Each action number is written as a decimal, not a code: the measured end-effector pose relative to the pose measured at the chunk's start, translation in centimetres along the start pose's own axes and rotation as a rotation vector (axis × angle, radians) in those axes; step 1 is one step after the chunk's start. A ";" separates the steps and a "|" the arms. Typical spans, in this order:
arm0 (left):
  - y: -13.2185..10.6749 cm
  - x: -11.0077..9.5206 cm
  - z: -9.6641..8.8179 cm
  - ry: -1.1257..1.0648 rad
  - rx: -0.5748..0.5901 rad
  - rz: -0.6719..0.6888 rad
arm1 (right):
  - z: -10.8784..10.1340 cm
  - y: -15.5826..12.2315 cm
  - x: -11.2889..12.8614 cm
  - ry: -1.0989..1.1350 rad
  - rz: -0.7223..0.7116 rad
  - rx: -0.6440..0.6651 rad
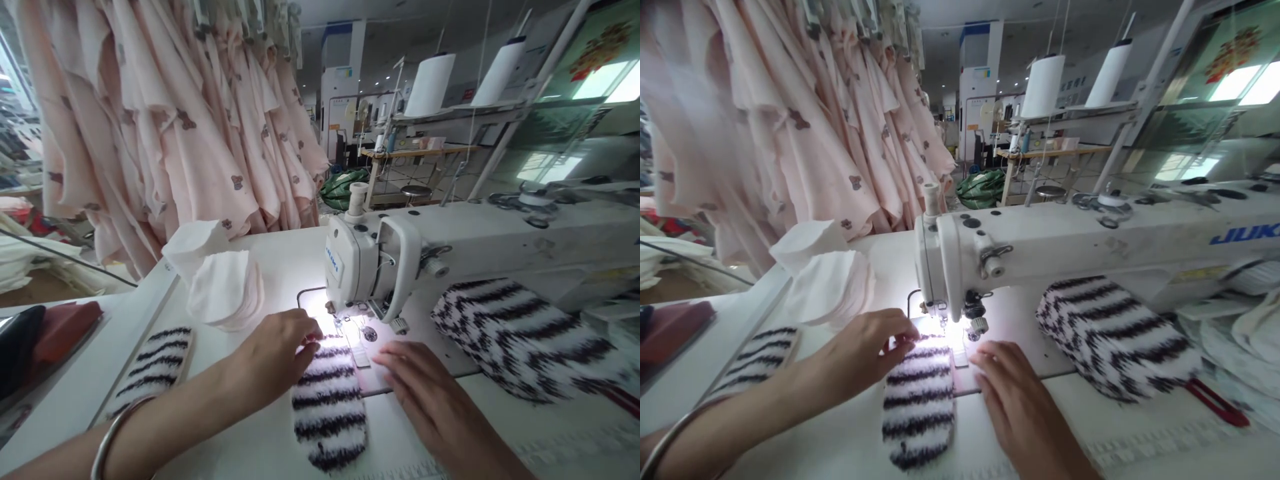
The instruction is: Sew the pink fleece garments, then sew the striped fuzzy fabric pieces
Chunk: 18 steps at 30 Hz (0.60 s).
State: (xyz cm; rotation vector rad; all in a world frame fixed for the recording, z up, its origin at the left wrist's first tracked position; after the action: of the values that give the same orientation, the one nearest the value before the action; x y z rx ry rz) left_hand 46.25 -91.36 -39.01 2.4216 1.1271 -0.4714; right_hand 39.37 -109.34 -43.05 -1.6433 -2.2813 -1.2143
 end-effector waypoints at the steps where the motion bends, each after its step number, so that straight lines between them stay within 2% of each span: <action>1: -0.4 -0.5 0.2 0.004 -0.004 0.057 | 0.2 -0.5 0.8 -0.105 -0.157 -0.005; 3: -1.2 -1.4 0.8 0.010 -0.015 0.165 | 0.7 -1.5 2.0 -0.269 -0.373 -0.031; 5: -1.8 -2.0 1.6 0.026 -0.025 0.257 | 1.4 -2.3 2.6 -0.392 -0.481 -0.033; 7: -2.4 -2.2 2.3 0.042 -0.016 0.307 | 2.1 -2.7 2.8 -0.456 -0.522 -0.026; 10: -2.7 -2.1 2.9 0.055 -0.005 0.318 | 2.9 -2.8 3.1 -0.452 -0.465 -0.057; 13: -2.3 -1.4 2.9 0.031 -0.049 0.266 | 3.4 -2.5 3.3 -0.374 -0.346 -0.132; 16: -1.1 0.1 2.6 0.050 -0.131 0.120 | 3.4 -2.5 4.2 -0.320 -0.355 -0.183; 18: -0.4 1.1 2.8 0.054 -0.111 0.000 | 3.1 -2.7 4.7 -0.306 -0.390 -0.214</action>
State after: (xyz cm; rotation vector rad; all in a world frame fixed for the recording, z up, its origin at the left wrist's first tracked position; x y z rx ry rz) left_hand 46.25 -91.85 -42.04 2.3505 1.1446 -0.3362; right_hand 36.25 -104.07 -44.32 -1.5919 -2.8552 -1.4076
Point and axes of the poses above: each hand's wrist, its own y-axis towards the middle knuckle, its own z-axis out of the palm, x = y × z, the point moved 6 cm from there along y, towards the middle knuckle, and after that the axes turned 9 degrees about -x, right-handed, at the moved point
